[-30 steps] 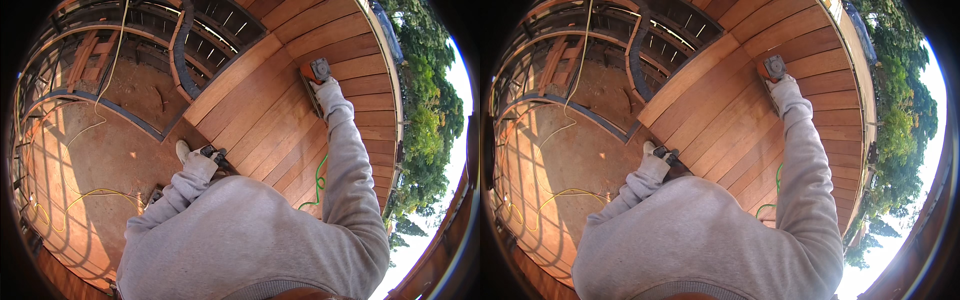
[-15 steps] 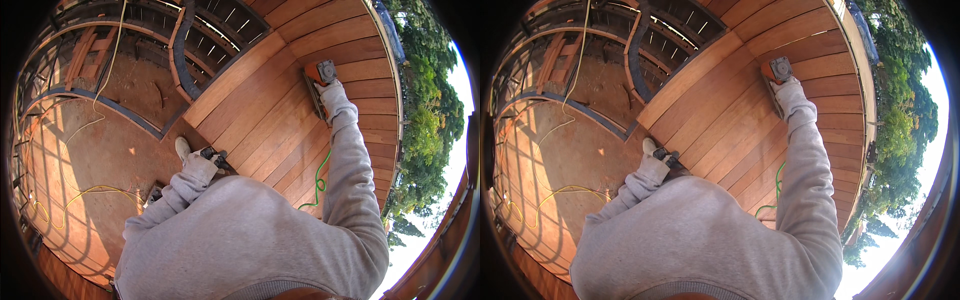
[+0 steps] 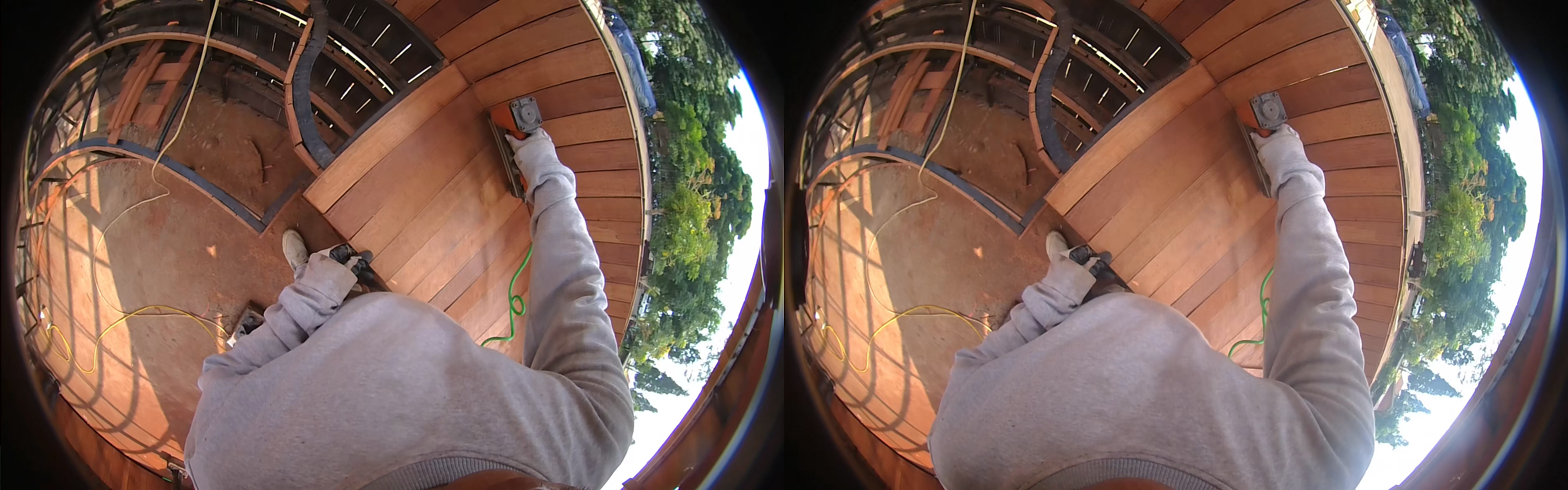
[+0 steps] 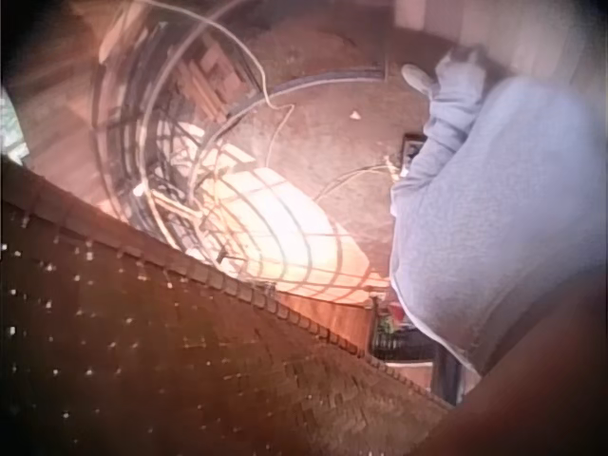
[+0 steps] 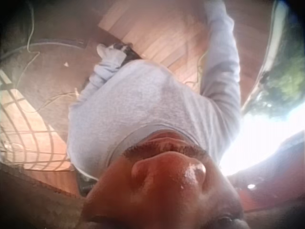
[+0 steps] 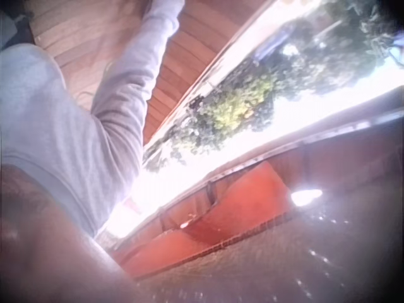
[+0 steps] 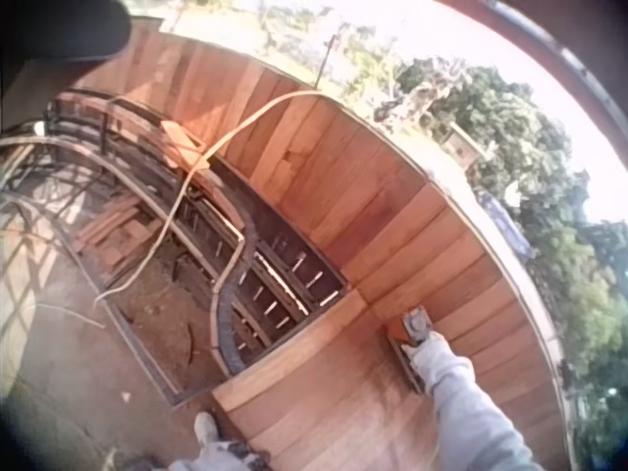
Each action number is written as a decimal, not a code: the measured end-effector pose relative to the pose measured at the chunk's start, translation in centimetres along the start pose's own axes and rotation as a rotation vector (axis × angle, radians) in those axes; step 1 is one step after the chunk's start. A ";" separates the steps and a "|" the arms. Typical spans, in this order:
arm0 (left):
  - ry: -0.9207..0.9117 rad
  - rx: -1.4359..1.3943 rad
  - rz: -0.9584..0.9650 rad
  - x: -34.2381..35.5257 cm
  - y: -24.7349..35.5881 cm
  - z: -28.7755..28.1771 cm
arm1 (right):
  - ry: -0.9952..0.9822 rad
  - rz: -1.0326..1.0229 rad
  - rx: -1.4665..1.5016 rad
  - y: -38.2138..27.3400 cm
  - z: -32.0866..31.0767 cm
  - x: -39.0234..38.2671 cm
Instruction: The person installs wooden planks on a curved ceiling using a nail gun and a circular saw. They position each plank, secure it with nails, and cut pieces to fit the curved structure. The work progresses along the ceiling, with tools and materials visible nearby.
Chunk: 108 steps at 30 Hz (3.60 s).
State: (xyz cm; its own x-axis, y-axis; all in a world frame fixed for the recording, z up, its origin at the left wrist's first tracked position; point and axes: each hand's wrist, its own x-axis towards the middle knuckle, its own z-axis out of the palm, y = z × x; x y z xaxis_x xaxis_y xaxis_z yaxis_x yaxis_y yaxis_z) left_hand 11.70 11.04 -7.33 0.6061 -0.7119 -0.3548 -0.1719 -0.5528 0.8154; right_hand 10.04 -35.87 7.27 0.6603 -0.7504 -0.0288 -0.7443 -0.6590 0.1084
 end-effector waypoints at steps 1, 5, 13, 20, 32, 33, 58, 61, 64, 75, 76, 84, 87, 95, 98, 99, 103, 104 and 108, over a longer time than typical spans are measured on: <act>0.022 -0.015 0.061 0.1 -1.1 0.9 | 0.025 -0.041 -0.029 0.3 0.3 -0.2; -0.026 -0.023 0.106 -0.1 -3.0 2.1 | -0.034 0.034 -0.032 -0.8 0.1 -0.2; 0.214 -0.700 -0.095 2.4 -2.7 0.7 | -0.043 0.089 0.129 -4.1 -3.0 -0.8; 0.291 -0.425 -0.211 3.5 -1.4 0.5 | -0.016 -0.002 -0.005 -2.2 -0.5 1.5; 0.241 -0.447 -0.202 3.6 -0.8 -0.9 | -0.010 0.018 0.042 -3.6 -1.7 1.7; 0.242 -0.566 -0.191 3.3 -1.1 -0.8 | -0.013 -0.005 0.049 -4.2 -2.0 1.3; 0.244 0.070 -0.174 6.3 -3.7 -2.9 | -0.093 -0.013 0.129 -9.5 -3.9 2.8; 0.355 -0.264 -0.313 6.5 -3.3 -2.5 | -0.051 -0.027 0.092 -9.2 -3.0 3.3; 0.472 -0.396 -0.298 6.0 -2.6 -2.8 | -0.064 -0.019 0.087 -9.3 -3.2 3.5; 0.414 -0.473 -0.363 5.4 -0.8 -4.7 | -0.063 0.015 0.000 -9.8 -3.0 4.3; 0.419 -0.471 -0.345 5.7 -1.4 -4.1 | -0.050 0.002 0.021 -9.5 -2.9 4.2; 0.385 -0.380 -0.305 6.4 -3.3 -2.8 | -0.007 -0.052 0.078 -12.5 -3.5 4.9; 0.420 -0.362 -0.300 6.3 -3.3 -2.7 | -0.029 -0.040 0.017 -12.6 -2.9 6.2; 0.468 -0.429 -0.264 5.3 -1.2 -3.8 | 0.030 -0.087 0.002 -11.5 -1.1 7.4; 0.428 -0.459 -0.233 5.4 -0.4 -4.7 | -0.009 -0.079 0.025 -10.5 -1.2 7.7; 0.452 -0.404 -0.231 5.2 -0.5 -4.7 | -0.023 -0.096 0.053 -11.7 -2.1 6.9; 0.408 -0.342 -0.257 5.8 0.4 -5.7 | -0.104 0.062 0.304 -10.6 -4.3 2.4; 0.405 -0.501 -0.246 6.0 0.3 -5.5 | -0.035 -0.041 0.265 -9.0 -4.6 1.1; 0.352 -0.317 -0.203 6.7 -2.9 -5.4 | -0.068 0.038 0.378 -8.0 -10.3 -9.2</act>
State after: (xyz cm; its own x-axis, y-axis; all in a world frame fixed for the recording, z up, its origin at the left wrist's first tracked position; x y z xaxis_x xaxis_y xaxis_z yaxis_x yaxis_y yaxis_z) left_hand 20.43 10.19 -9.63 0.8370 -0.3842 -0.3896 0.1874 -0.4676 0.8638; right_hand 10.95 -23.16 16.87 0.6325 -0.7683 -0.0986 -0.7612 -0.5930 -0.2627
